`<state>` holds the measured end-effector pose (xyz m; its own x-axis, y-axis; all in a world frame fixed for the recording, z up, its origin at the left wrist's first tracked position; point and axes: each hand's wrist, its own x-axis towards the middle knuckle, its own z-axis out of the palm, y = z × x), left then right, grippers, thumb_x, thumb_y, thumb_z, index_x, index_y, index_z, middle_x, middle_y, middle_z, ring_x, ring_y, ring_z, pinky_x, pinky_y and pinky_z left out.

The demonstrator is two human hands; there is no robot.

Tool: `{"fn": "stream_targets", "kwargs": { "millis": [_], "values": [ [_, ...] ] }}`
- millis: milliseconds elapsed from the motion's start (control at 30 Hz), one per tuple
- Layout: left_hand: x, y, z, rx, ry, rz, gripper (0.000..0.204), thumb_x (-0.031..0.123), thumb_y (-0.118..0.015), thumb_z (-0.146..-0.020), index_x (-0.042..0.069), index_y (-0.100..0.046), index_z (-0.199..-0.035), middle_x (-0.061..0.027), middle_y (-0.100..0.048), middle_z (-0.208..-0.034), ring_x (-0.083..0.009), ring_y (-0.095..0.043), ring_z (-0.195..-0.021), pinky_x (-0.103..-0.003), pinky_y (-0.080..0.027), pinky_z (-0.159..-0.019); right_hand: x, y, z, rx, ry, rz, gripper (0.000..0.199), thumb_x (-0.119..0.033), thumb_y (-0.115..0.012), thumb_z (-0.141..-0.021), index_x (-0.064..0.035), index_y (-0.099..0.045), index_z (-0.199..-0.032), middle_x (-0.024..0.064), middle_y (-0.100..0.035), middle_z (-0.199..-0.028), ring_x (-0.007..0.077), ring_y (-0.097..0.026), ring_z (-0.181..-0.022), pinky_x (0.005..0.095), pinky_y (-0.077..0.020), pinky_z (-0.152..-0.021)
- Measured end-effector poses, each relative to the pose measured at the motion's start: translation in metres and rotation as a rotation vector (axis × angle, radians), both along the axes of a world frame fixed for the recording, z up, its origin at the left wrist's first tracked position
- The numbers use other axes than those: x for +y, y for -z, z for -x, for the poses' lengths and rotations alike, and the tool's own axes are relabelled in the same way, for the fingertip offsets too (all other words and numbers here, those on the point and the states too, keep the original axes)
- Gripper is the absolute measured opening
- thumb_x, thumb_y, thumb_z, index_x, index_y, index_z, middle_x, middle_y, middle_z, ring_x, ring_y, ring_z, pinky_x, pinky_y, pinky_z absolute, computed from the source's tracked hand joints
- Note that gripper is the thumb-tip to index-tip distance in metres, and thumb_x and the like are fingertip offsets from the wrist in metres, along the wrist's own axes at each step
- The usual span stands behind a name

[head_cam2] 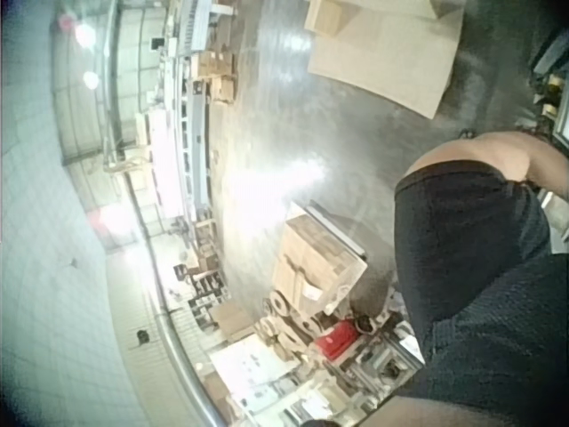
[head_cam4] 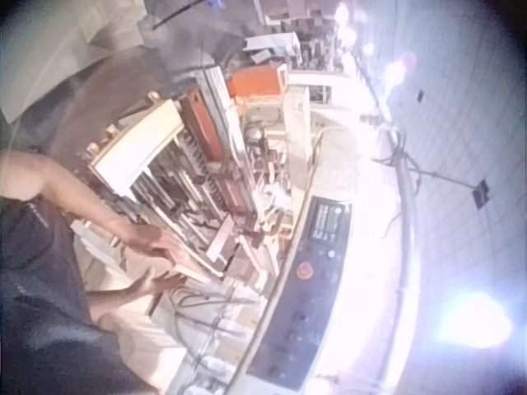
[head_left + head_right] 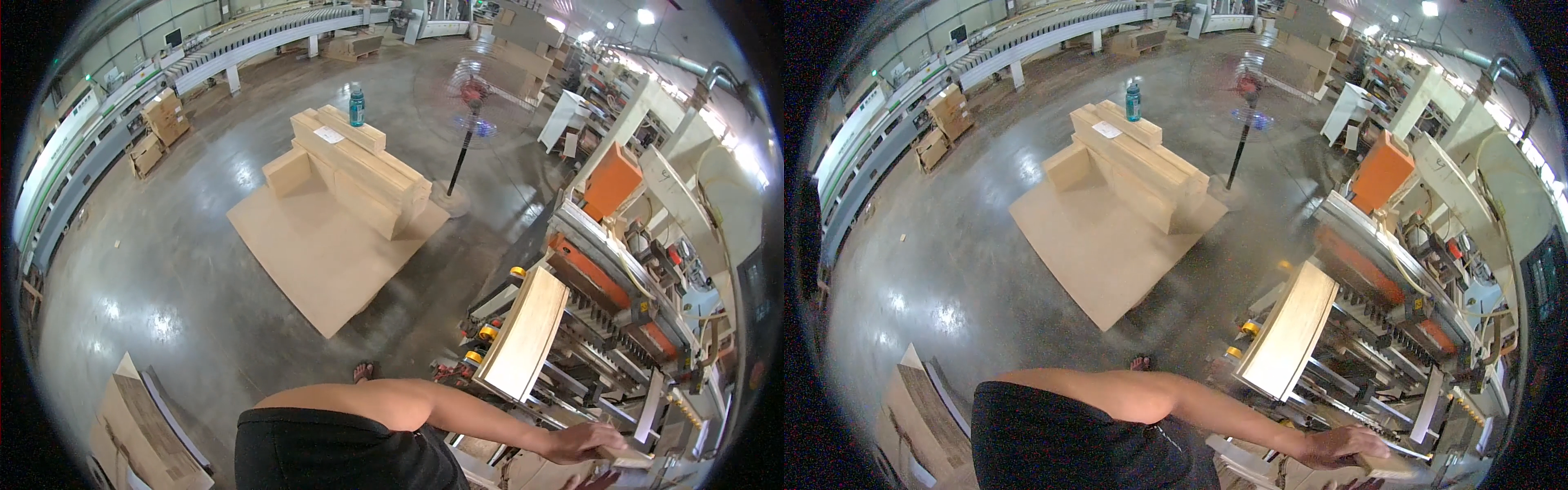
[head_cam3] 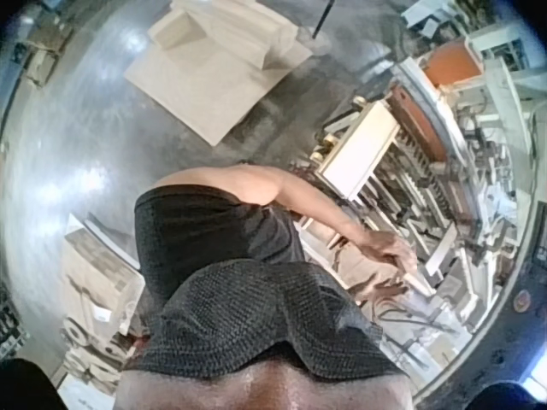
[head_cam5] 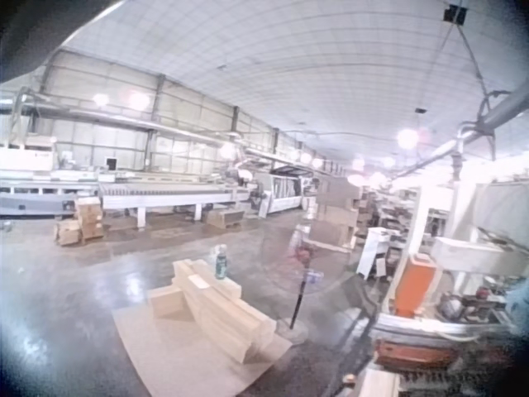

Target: The person feeds wooden boards into a woodworking machine and stacks the processed boards onto a pile.

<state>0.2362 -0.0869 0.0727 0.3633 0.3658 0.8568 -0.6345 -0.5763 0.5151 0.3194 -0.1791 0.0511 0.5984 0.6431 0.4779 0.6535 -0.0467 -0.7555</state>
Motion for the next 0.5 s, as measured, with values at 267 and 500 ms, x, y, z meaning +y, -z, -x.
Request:
{"fn": "stream_targets", "kwargs": {
  "millis": [267, 500],
  "values": [
    [0.010, -0.049, 0.049, -0.188, 0.456, 0.706, 0.041, 0.035, -0.047, -0.097, 0.000, -0.051, -0.117, -0.0080, -0.064, -0.093, -0.0177, -0.060, -0.089, -0.029, -0.048, -0.078, 0.047, 0.023, -0.007, -0.066, -0.294, -0.041, 0.083, -0.011, -0.074, -0.068, -0.0047, -0.033, -0.139, 0.0129, -0.039, -0.138, 0.0274, -0.043, -0.123, 0.0368, -0.0349, -0.104],
    [0.029, 0.009, 0.128, 0.290, -0.224, 0.587, 0.057, 0.015, -0.062, -0.087, -0.001, -0.034, -0.134, -0.0174, -0.040, -0.128, -0.0251, -0.044, -0.118, -0.038, -0.037, -0.102, 0.091, 0.027, 0.012, 0.017, -0.283, -0.015, 0.073, -0.006, -0.073, -0.067, -0.0016, -0.042, -0.133, 0.0117, -0.044, -0.133, 0.0260, -0.044, -0.121, 0.0361, -0.0358, -0.102]
  ]
}}
